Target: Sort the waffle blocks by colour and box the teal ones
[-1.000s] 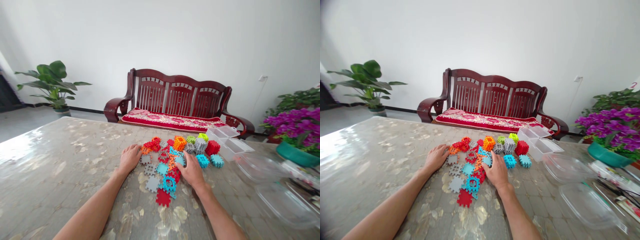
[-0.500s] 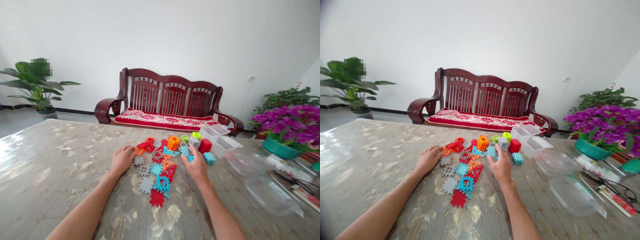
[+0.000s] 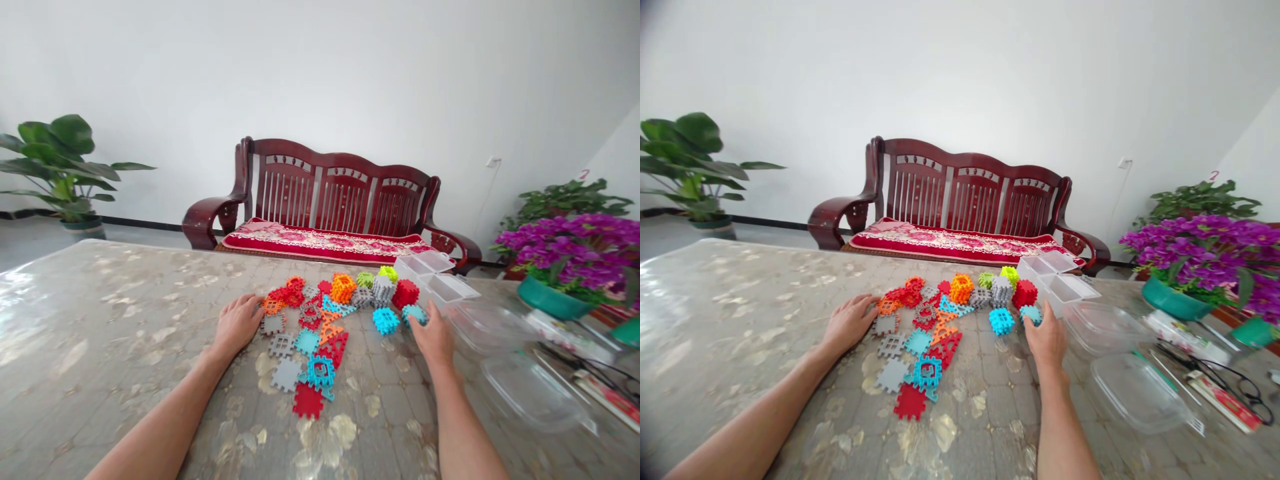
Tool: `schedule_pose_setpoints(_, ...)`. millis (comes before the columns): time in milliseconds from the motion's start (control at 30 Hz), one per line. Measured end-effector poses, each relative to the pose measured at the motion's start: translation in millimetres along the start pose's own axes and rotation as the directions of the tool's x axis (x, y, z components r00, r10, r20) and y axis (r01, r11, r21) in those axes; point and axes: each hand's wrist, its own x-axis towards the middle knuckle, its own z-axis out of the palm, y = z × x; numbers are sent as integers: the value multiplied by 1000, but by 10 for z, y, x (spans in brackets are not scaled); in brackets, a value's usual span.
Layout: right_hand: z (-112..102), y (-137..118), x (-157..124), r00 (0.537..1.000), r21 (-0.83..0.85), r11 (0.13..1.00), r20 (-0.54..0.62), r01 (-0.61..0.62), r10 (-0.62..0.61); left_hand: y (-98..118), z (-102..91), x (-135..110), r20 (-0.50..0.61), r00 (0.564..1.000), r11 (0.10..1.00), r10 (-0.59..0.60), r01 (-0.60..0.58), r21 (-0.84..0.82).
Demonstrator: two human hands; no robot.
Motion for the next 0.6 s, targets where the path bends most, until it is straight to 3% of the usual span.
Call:
schedule_pose_setpoints(133, 12, -46, -36, 998, -62, 997, 37, -53, 56, -16, 18, 9, -5, 1000, 1000, 11, -11, 2)
schedule_pose_setpoints(600, 215, 76, 56, 986, -4, 991, 102, -134, 134, 0, -6, 3, 28, 1000, 999, -8, 7, 34)
